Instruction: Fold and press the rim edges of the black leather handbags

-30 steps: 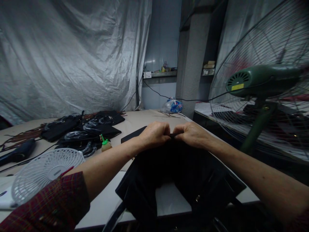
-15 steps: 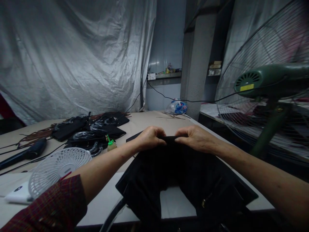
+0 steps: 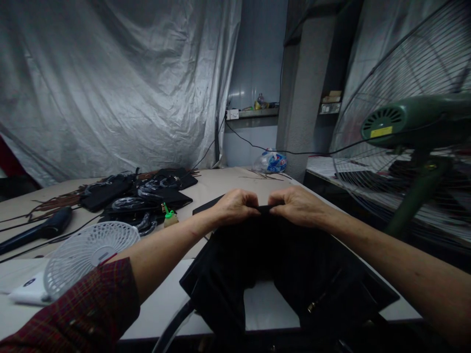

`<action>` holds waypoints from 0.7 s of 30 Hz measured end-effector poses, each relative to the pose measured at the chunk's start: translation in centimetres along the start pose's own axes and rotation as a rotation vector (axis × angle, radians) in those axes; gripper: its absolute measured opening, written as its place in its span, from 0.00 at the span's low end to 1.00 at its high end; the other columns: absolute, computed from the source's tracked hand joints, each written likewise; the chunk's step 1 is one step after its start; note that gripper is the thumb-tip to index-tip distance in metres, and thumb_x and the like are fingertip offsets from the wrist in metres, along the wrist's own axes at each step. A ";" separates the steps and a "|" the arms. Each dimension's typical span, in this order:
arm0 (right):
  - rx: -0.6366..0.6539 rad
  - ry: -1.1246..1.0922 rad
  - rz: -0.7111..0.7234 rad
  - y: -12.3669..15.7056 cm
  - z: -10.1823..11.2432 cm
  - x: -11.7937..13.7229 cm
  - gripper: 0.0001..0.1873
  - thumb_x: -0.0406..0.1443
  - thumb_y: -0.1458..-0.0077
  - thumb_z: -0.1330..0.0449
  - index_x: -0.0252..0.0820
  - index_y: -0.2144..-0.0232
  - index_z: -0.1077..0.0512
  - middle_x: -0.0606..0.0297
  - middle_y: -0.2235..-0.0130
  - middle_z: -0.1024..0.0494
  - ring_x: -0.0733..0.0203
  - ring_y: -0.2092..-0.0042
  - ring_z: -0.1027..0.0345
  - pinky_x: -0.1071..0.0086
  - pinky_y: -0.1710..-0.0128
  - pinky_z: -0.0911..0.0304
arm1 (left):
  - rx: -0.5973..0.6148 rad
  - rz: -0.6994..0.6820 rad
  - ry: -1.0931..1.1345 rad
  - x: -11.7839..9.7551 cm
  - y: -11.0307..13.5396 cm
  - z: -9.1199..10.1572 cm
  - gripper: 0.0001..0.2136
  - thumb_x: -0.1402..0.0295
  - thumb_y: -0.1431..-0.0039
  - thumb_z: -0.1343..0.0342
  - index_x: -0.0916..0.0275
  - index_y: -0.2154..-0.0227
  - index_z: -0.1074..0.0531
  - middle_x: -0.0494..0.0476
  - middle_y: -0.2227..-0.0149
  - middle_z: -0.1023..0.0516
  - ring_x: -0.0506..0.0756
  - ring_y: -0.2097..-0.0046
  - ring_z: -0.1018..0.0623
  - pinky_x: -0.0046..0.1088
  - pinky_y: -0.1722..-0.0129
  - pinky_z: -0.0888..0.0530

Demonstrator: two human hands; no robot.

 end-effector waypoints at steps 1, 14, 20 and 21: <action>-0.009 0.009 -0.002 -0.1 0.1 0.0 0.05 0.37 0.52 0.42 0.44 0.74 0.26 0.70 0.76 0.28 0.63 0.71 0.36 0.70 0.72 0.48 | -0.005 -0.001 -0.031 -0.1 -0.2 0.1 0.08 0.65 0.49 0.43 0.64 0.70 0.25 0.49 0.74 0.26 0.49 0.71 0.30 0.22 0.73 0.38; -0.073 0.295 0.069 -0.2 0.4 0.8 0.12 0.40 0.46 0.45 0.45 0.73 0.23 0.63 0.73 0.23 0.60 0.69 0.34 0.69 0.71 0.48 | -0.094 -0.004 -0.360 -2.7 -0.8 0.7 0.11 0.63 0.44 0.46 0.63 0.70 0.22 0.54 0.77 0.26 0.52 0.72 0.30 0.26 0.71 0.39; -0.018 0.174 0.110 0.5 0.1 0.4 0.16 0.43 0.42 0.48 0.46 0.69 0.22 0.65 0.71 0.22 0.61 0.68 0.32 0.70 0.70 0.46 | -0.076 -0.023 -0.398 -3.1 -0.6 0.5 0.13 0.61 0.42 0.48 0.61 0.66 0.21 0.56 0.72 0.23 0.54 0.70 0.28 0.27 0.69 0.37; -0.015 0.152 0.131 0.8 0.1 0.4 0.16 0.42 0.42 0.49 0.46 0.68 0.23 0.66 0.71 0.22 0.61 0.68 0.32 0.70 0.69 0.45 | -0.079 -0.029 -0.412 -3.2 -0.6 0.4 0.12 0.62 0.42 0.48 0.61 0.66 0.21 0.57 0.72 0.23 0.54 0.70 0.28 0.27 0.69 0.37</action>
Point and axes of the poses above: each hand's wrist, its own y-axis away from the middle knuckle, its own z-axis out of the back of the hand, x = y × z, the point moved 9 cm from there along -y, towards the middle knuckle
